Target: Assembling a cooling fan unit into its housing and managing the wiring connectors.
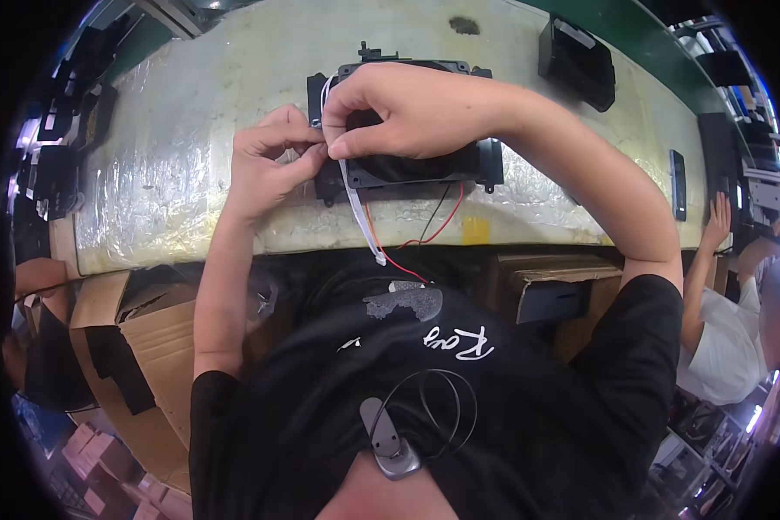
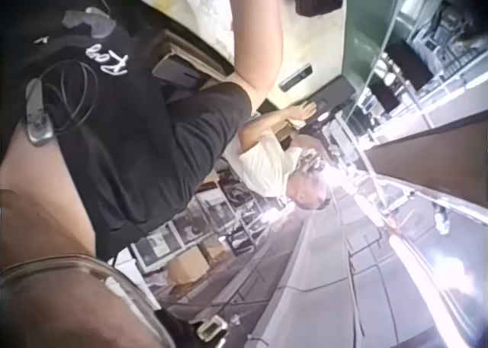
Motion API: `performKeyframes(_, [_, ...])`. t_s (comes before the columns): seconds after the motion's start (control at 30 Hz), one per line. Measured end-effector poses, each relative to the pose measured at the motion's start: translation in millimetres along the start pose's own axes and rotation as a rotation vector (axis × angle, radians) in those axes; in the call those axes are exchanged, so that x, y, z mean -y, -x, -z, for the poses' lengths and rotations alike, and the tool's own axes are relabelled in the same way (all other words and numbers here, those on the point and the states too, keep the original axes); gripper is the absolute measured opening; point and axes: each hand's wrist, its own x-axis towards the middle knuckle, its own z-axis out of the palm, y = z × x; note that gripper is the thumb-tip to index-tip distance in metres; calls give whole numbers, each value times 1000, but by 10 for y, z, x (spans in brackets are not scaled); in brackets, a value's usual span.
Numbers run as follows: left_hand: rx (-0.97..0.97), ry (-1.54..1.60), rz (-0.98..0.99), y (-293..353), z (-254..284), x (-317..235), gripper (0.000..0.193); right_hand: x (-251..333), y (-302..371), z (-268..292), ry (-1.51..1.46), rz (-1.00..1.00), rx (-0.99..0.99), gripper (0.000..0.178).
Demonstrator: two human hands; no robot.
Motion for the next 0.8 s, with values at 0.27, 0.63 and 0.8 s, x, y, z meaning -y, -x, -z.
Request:
performKeyframes(0.27, [10, -92, -71, 67, -11, -55, 16, -77, 105, -221, -114, 94, -188, 16])
performKeyframes(0.63, [-7, -239, -207, 54, -112, -86, 18, -67, 600, -442, 175, 245, -902, 18])
performKeyframes(0.8, [-67, -353, -350, 99, -199, -124, 21, -932, 1640, -673, 513, -379, -1177, 43])
